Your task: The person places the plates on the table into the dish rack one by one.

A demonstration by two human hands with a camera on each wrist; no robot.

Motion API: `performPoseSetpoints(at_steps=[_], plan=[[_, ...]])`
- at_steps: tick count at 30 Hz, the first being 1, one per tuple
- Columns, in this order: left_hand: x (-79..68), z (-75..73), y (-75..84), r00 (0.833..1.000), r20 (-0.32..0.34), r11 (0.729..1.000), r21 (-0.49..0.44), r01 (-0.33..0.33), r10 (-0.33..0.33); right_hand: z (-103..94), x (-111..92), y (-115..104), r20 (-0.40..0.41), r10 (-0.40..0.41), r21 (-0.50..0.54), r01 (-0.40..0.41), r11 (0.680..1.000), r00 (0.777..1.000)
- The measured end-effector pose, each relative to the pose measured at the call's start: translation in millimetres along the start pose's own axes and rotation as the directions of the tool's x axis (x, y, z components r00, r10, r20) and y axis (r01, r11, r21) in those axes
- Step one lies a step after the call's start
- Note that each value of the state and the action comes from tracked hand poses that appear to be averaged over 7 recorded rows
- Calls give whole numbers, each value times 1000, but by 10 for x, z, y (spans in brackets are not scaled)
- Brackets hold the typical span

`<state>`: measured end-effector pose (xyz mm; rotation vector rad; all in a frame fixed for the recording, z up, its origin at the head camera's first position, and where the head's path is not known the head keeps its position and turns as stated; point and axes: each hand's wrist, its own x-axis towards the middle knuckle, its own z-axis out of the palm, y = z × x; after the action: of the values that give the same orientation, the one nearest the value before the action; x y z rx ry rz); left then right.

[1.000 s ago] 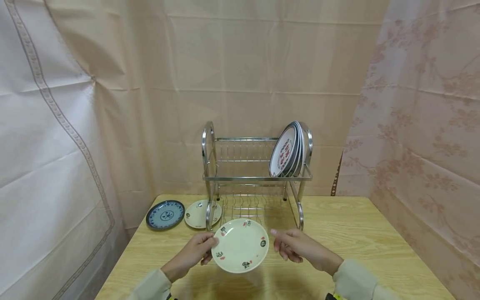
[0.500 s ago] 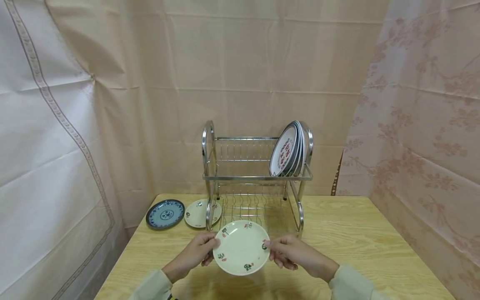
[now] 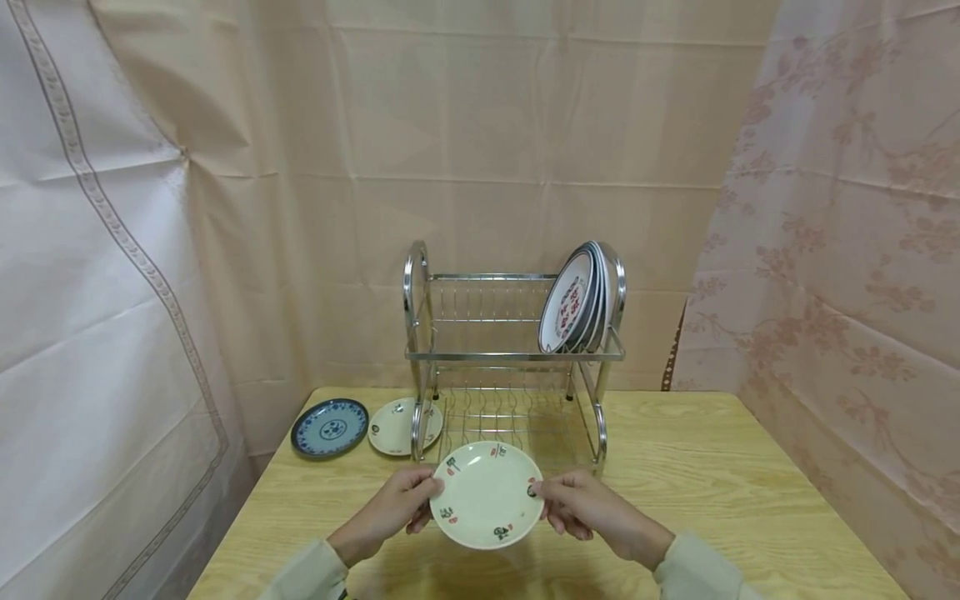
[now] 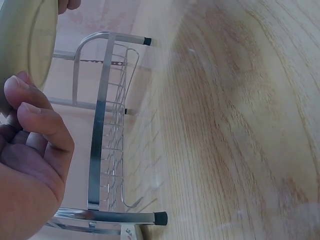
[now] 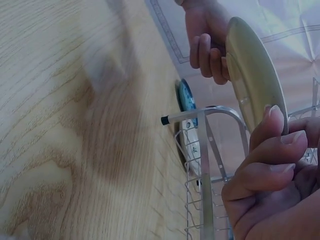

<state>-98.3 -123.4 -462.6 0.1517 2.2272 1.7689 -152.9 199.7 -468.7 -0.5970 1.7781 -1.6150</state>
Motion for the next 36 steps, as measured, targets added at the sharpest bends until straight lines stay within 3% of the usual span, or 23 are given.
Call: performPoseSetpoints(at_steps=[6,16,23,26,31,36], plan=[[-6,24,-19,1000,17,1000,-3,0,0,12,-9,45,-38,9,-18,-10,1000,999],[10,36,8,999,26,1000,0,28,-28,-33,-27,57,-37,-20,-13,20,1000,999],[79,-82,34,998,58,999,-46,22,-19,-78,-56,34,-81,-34,25,36,999,996],[114,-176,79,1000,24,998,-63,13,-12,-110,-85,11,-109,-42,26,45,999,993],[172,-309,253,995,-94,997,-71,-41,35,-183,-131,-36,-140,-51,12,53,999,989],[237,-440,490,963,-241,987,-77,-139,117,-240,-152,-85,-155,-68,-4,68,998,986]])
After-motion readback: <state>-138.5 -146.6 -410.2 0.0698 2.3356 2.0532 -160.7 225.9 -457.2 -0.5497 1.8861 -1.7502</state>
